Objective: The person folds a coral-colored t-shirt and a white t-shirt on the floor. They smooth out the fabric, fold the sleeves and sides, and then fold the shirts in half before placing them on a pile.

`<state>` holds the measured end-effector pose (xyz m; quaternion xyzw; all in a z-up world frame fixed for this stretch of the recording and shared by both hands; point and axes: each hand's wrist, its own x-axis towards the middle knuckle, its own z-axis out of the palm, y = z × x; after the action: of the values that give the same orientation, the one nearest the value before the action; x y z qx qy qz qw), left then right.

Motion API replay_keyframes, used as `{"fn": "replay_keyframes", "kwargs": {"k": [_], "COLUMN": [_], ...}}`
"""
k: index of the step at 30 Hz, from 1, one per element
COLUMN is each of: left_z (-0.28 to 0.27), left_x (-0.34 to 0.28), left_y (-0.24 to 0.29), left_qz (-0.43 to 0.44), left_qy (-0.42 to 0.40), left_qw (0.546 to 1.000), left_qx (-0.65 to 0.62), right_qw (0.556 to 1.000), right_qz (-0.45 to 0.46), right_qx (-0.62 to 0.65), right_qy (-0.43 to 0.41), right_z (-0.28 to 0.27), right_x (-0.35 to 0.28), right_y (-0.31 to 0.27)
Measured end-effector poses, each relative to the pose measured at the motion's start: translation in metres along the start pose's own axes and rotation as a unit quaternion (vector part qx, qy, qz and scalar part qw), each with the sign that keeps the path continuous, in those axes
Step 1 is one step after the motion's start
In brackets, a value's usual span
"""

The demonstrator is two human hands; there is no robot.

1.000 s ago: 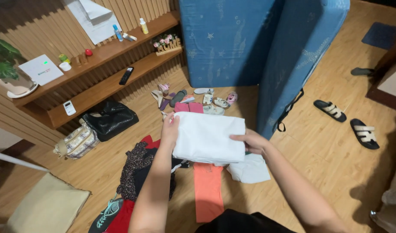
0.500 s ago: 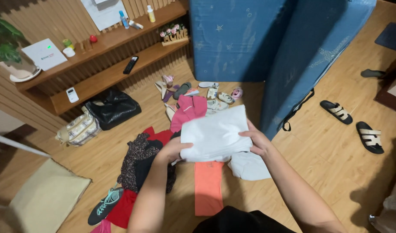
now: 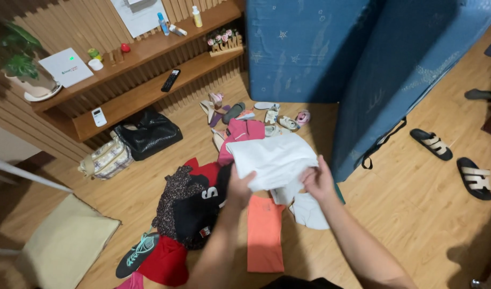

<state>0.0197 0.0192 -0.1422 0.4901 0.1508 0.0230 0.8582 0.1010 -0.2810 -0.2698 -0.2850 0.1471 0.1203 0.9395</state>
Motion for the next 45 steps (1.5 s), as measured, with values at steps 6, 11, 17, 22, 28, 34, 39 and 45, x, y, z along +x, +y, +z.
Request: {"fn": "replay_keyframes", "kwargs": {"k": [6,11,17,22,28,34,39,45], "left_z": [0.028,0.017,-0.05,-0.033,-0.021,-0.029,-0.067,-0.172], "left_x": [-0.023,-0.052,0.014,0.038,0.014,0.005,0.027,0.039], "left_y": [-0.064,-0.056,-0.079,-0.02,-0.011,-0.029,-0.066,-0.198], "left_qz": [-0.015,-0.009,0.095,0.062,-0.153,-0.136,-0.136,-0.251], "left_qy": [0.032,0.056,0.118,0.033,-0.084,-0.085,-0.085,-0.117], "left_qw": [0.941,0.955,0.937,0.913,0.968,0.985,0.972,0.956], "left_qx": [0.337,0.291,0.315,0.402,0.183,0.062,0.17,0.093], "right_qw": [0.985,0.993,0.968,0.955,0.963,0.978,0.932,0.948], "right_qz": [0.161,0.07,-0.042,0.021,0.027,-0.01,0.107,0.061], "right_qx": [0.061,-0.006,-0.246,-0.292,-0.243,-0.193,-0.345,-0.313], "right_qy": [0.03,0.09,0.012,-0.058,-0.115,-0.082,-0.039,0.003], "right_z": [0.119,0.083,0.123,0.099,0.142,0.096,0.021,0.002], "right_x": [-0.052,-0.011,-0.027,-0.026,-0.067,-0.043,-0.019,-0.022], "right_y": [0.049,0.038,0.005,0.003,-0.005,0.009,0.063,0.081]}}
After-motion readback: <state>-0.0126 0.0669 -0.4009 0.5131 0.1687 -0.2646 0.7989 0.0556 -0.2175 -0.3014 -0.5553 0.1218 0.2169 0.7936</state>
